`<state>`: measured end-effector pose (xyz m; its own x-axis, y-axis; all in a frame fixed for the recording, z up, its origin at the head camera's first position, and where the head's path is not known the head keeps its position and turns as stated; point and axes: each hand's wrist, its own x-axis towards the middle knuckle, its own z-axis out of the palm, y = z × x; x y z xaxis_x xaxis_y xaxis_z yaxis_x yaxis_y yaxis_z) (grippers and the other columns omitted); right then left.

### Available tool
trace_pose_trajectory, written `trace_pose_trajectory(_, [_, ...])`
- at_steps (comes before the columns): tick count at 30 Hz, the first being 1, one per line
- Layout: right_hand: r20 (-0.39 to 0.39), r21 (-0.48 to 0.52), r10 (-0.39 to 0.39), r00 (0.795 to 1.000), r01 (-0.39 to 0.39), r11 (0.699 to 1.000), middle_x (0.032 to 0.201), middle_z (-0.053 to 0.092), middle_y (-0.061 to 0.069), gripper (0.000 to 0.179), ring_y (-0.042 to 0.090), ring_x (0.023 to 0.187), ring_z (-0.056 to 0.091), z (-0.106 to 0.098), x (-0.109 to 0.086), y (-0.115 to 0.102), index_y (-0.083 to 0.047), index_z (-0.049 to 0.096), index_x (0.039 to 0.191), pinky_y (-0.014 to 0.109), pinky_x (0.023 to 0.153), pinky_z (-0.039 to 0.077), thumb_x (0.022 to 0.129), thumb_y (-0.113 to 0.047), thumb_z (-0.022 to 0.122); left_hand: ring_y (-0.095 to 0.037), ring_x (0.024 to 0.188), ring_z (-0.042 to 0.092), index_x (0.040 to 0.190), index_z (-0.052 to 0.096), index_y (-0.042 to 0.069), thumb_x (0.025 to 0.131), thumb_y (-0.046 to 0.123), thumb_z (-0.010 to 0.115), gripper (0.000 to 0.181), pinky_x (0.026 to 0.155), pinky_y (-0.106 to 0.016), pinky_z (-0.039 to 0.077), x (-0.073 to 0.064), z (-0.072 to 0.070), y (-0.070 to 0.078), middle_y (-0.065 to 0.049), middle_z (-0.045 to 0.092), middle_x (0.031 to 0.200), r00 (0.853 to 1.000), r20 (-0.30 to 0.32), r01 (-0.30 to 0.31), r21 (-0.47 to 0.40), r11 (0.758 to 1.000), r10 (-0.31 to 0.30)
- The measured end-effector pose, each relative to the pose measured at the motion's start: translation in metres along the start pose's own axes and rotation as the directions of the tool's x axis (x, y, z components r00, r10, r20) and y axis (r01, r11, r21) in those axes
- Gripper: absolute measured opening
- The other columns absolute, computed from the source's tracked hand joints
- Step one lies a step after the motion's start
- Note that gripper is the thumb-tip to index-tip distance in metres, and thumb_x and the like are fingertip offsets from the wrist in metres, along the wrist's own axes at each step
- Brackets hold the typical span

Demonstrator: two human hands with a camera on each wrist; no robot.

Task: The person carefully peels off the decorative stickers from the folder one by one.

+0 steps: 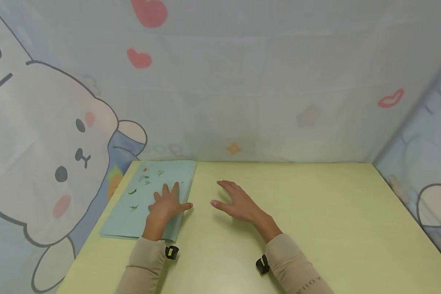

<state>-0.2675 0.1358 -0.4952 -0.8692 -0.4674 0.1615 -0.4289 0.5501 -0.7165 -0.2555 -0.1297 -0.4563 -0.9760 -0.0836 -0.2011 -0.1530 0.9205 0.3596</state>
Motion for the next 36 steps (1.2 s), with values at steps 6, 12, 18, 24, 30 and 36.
trace_pose_trajectory(6, [0.034, -0.033, -0.032, 0.999, 0.033, 0.999, 0.169, 0.037, 0.005, 0.078, 0.030, 0.155, 0.034, 0.006, 0.019, -0.008, -0.019, 0.040, 0.165, 0.059, 0.122, 0.032, 0.102, -0.060, 0.062, -0.068, 0.151, 0.013, 0.169, 0.029, 0.010, 0.093, 0.049, 0.079, 0.099, 0.107, -0.085, 0.027, 0.000, -0.001, 0.000, -0.033, 0.015, 0.171, 0.999, -0.023, 0.023, 0.022, 1.000, -0.022])
trace_pose_trajectory(12, [0.034, -0.067, -0.057, 0.998, 0.059, 0.996, 0.167, 0.040, 0.008, 0.080, 0.029, 0.156, 0.034, 0.014, 0.036, -0.009, -0.015, 0.041, 0.165, 0.054, 0.124, 0.030, 0.102, -0.060, 0.062, -0.066, 0.152, 0.009, 0.168, 0.031, 0.012, 0.092, 0.055, 0.079, 0.100, 0.108, -0.087, 0.024, -0.002, -0.006, -0.008, -0.029, 0.016, 0.172, 1.000, 0.010, 0.000, 0.026, 1.000, 0.000])
trace_pose_trajectory(18, [0.041, -0.091, -0.054, 0.998, 0.058, 0.994, 0.168, 0.038, 0.010, 0.082, 0.032, 0.156, 0.033, 0.020, 0.051, -0.010, -0.015, 0.038, 0.166, 0.056, 0.123, 0.030, 0.101, -0.061, 0.062, -0.064, 0.154, 0.005, 0.169, 0.028, 0.012, 0.087, 0.061, 0.081, 0.110, 0.107, -0.088, 0.022, -0.006, -0.013, -0.017, -0.029, 0.011, 0.173, 0.999, 0.047, 0.009, 0.017, 1.000, -0.009])
trace_pose_trajectory(24, [0.050, -0.105, -0.047, 0.998, 0.052, 0.993, 0.169, 0.036, 0.012, 0.082, 0.033, 0.157, 0.030, 0.022, 0.060, -0.008, -0.016, 0.038, 0.166, 0.056, 0.125, 0.027, 0.101, -0.060, 0.063, -0.065, 0.153, 0.004, 0.170, 0.029, 0.016, 0.086, 0.061, 0.083, 0.110, 0.107, -0.089, 0.021, -0.004, -0.010, -0.017, -0.030, 0.009, 0.173, 0.997, 0.083, 0.002, 0.013, 1.000, -0.003])
trace_pose_trajectory(30, [0.062, -0.187, -0.057, 0.996, 0.067, 0.980, 0.168, 0.035, 0.019, 0.080, 0.040, 0.155, 0.032, 0.020, 0.064, 0.001, -0.012, 0.038, 0.165, 0.059, 0.123, 0.030, 0.102, -0.054, 0.065, -0.064, 0.154, 0.007, 0.169, 0.031, 0.017, 0.086, 0.058, 0.084, 0.106, 0.105, -0.088, 0.025, -0.006, -0.003, -0.008, -0.029, 0.013, 0.173, 0.990, 0.132, -0.053, 0.029, 0.998, 0.049])
trace_pose_trajectory(36, [0.062, -0.219, -0.063, 0.996, 0.075, 0.973, 0.167, 0.034, 0.024, 0.080, 0.044, 0.154, 0.032, 0.014, 0.066, 0.003, -0.009, 0.040, 0.164, 0.061, 0.122, 0.031, 0.101, -0.049, 0.068, -0.063, 0.154, 0.008, 0.169, 0.030, 0.016, 0.086, 0.058, 0.084, 0.107, 0.105, -0.087, 0.027, -0.011, -0.005, 0.005, -0.027, 0.012, 0.174, 0.985, 0.150, -0.094, 0.057, 0.994, 0.085])
